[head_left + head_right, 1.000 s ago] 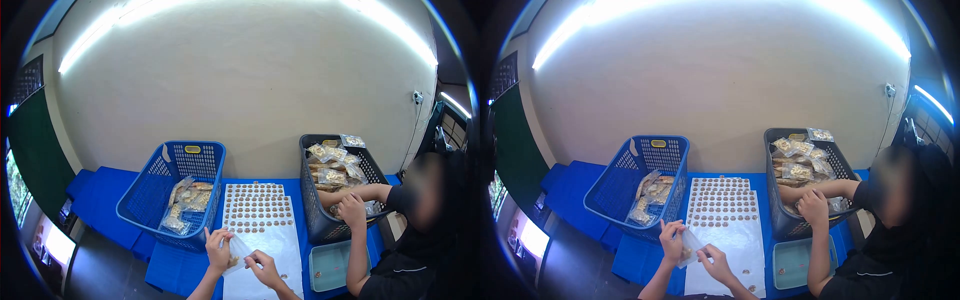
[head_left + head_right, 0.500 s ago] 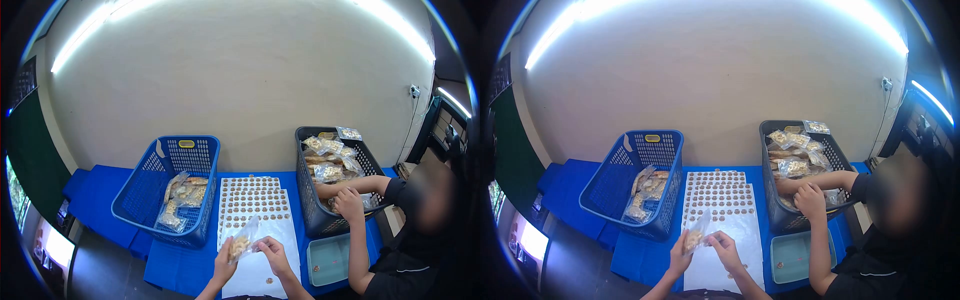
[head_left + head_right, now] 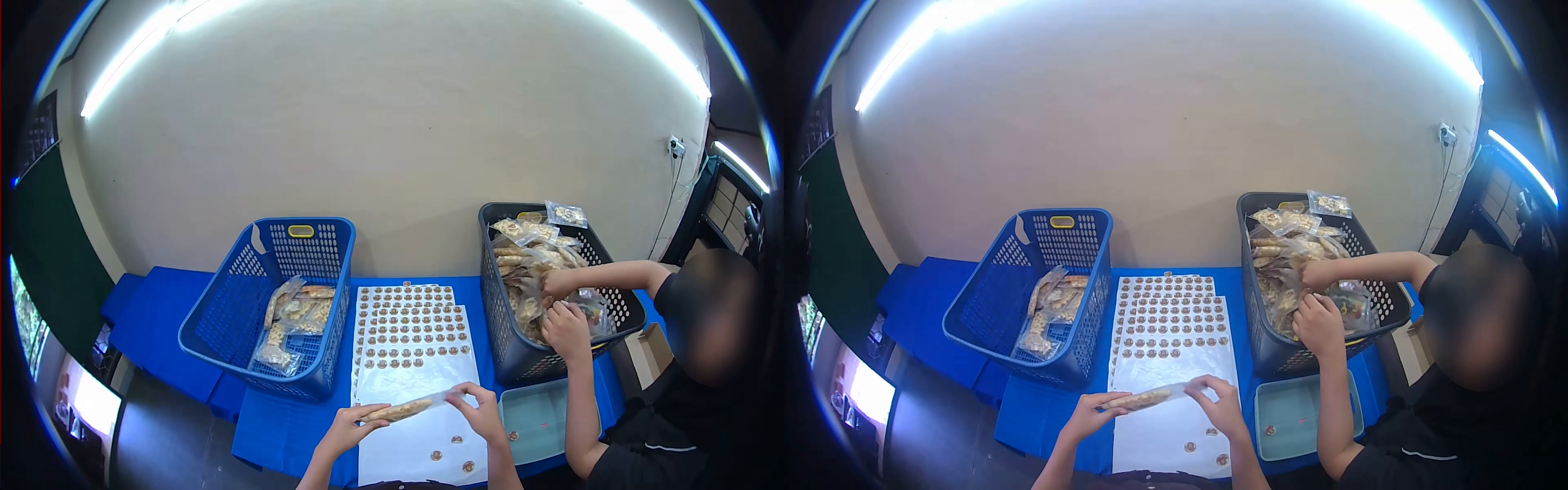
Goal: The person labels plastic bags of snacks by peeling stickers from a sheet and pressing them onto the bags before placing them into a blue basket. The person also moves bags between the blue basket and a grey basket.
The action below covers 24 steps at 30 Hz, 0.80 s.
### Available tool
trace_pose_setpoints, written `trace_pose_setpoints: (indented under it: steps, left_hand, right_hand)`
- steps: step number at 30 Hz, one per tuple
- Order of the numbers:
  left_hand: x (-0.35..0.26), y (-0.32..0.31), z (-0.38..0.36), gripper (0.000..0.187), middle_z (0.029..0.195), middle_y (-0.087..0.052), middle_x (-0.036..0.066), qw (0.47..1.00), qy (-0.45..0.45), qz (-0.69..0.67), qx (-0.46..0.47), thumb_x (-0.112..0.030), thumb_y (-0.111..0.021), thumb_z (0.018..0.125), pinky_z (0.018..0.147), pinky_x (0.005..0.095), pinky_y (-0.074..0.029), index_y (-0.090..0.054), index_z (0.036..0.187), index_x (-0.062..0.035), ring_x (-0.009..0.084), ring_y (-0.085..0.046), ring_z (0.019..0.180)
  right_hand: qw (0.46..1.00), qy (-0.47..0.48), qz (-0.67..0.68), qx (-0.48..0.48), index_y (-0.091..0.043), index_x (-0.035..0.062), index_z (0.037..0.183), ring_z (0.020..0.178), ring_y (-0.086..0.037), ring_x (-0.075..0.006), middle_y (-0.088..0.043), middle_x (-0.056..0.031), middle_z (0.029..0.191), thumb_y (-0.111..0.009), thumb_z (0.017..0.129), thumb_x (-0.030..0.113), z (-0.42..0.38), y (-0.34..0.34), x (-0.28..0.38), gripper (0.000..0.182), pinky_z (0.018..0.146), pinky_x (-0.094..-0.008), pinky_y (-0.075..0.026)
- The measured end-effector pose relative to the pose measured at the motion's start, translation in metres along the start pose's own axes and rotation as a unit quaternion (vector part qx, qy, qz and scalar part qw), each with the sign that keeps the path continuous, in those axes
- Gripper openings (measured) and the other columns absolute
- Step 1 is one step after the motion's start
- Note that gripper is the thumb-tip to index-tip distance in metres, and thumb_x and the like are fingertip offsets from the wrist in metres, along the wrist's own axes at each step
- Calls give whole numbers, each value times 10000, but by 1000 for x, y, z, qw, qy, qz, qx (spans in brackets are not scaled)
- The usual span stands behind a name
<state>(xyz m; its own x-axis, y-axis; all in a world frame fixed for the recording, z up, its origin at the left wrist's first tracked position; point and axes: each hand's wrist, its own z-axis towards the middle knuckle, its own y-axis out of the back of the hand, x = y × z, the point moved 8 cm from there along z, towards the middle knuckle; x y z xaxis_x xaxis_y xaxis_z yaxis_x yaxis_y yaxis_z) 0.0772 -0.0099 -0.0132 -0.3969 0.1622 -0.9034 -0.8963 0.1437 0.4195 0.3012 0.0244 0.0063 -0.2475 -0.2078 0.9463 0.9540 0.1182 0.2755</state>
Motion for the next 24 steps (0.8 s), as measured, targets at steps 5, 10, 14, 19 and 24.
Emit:
trace_pose_setpoints:
  steps: [5, 10, 14, 19, 24]
  left_hand:
    - [17, -14, -10, 285, 844, -641, 117, 975, 66, -209, 21, -119, -666, 753, 664, 225, -477, -584, 985, 25, 98, -597, 758]
    - [26, -21, -8, 215, 818, -635, 93, 959, 80, -265, -59, -100, -624, 788, 667, 232, -499, -576, 923, 60, 100, -594, 734]
    - [18, -34, -15, 208, 810, -629, 73, 940, 84, -311, -108, -101, -624, 790, 659, 237, -503, -578, 922, 51, 98, -587, 738]
    - [23, -33, -28, 258, 793, -627, 85, 958, 101, -261, -70, -148, -620, 802, 614, 214, -497, -574, 924, 75, 106, -594, 701]
    - [42, -12, -45, 307, 782, -623, 85, 951, 108, -259, -127, -185, -594, 823, 612, 237, -521, -562, 967, 84, 121, -599, 700]
  right_hand:
    - [987, -42, 107, -113, -605, -11, 810, 713, -583, -102, -626, -78, 747, -627, 752, 52, -10, 9, -16, 88, 637, -215, -442]
    - [932, -19, 341, -125, -502, -21, 1020, 749, -586, -124, -610, -100, 804, -624, 782, 103, -23, 1, -35, 294, 619, -231, -451]
    - [927, -79, 366, -20, -444, -12, 1144, 808, -568, -125, -600, -69, 908, -623, 789, 136, -37, -57, -41, 424, 740, -250, -450]
    - [941, -120, 309, 64, -479, -25, 1124, 883, -548, -113, -586, -66, 984, -608, 805, 132, -35, -84, -28, 378, 798, -237, -418]
    - [932, -147, 297, 147, -453, -30, 1144, 961, -525, -124, -565, -82, 1044, -610, 804, 146, -38, -120, -20, 414, 846, -262, -399]
